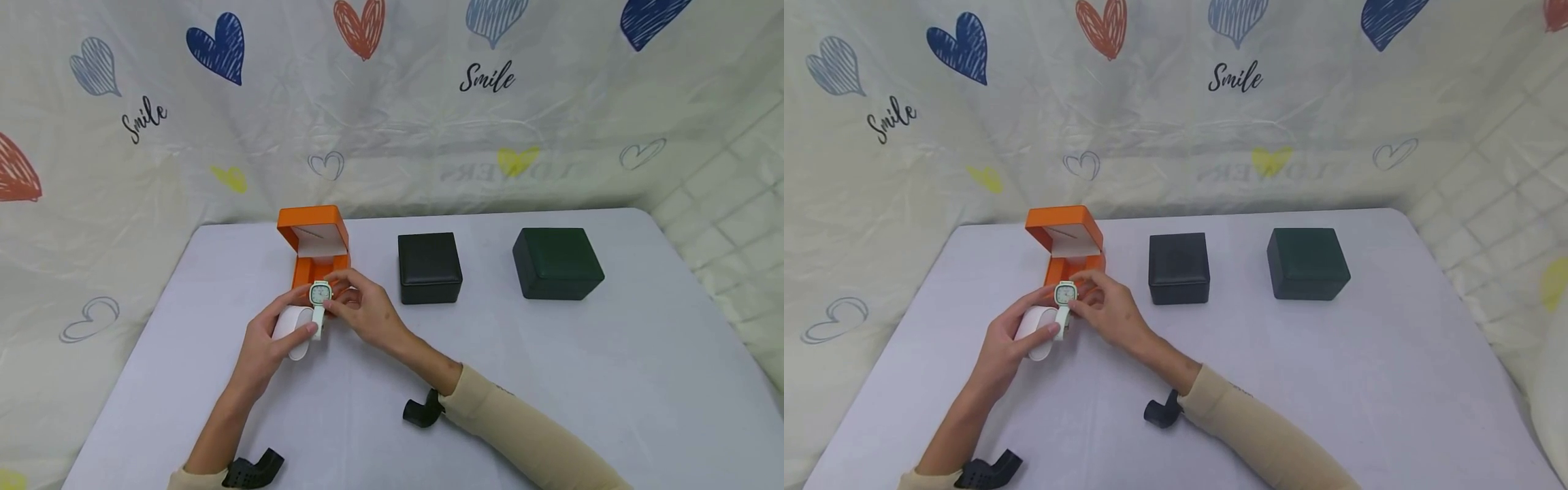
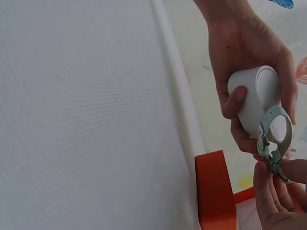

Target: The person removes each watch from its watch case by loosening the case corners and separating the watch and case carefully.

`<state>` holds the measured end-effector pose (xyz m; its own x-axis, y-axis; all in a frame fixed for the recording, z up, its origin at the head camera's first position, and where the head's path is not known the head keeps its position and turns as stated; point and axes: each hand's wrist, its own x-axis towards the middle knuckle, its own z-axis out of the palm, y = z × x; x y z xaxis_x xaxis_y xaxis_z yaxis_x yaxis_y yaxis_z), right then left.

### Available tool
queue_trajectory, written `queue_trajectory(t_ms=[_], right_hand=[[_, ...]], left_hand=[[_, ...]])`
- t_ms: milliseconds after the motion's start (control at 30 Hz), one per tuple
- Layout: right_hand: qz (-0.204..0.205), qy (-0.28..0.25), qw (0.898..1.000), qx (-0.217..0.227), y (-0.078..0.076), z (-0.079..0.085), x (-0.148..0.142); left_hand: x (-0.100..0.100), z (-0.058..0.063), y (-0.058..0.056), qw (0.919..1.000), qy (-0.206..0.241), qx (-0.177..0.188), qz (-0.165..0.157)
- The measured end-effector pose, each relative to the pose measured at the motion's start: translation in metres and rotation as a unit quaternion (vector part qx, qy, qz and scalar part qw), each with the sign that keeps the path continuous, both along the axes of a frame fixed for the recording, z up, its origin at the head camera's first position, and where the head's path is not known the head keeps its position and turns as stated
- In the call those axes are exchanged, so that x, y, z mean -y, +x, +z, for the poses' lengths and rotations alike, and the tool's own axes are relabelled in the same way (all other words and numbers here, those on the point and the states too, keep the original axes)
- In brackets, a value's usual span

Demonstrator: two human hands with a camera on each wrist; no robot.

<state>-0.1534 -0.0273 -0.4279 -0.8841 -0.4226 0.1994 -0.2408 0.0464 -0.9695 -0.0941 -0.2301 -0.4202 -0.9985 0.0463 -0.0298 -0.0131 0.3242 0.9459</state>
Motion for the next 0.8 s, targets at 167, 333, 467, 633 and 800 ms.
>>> queue_trajectory(t_ms=[167,333,467,633,800], right_hand=[[-0.002,0.009,1.0,0.004,0.003,0.0,0.0],[-0.005,0.023,1.0,0.009,0.004,-0.002,0.002],[-0.009,0.037,0.999,0.009,0.005,-0.005,0.004],[-0.008,0.049,0.999,0.006,0.007,-0.006,0.004],[-0.008,0.069,0.998,0.002,0.009,-0.007,0.005]], left_hand=[[0.001,-0.002,0.003,1.0,0.0,0.004,-0.002],[0.002,-0.005,0.007,0.9999,-0.011,0.009,0.002],[0.004,-0.007,0.009,0.9997,-0.023,0.009,-0.001],[0.005,-0.007,0.012,0.9992,-0.036,0.014,-0.006],[0.007,-0.009,0.015,0.9988,-0.044,0.018,-0.011]])
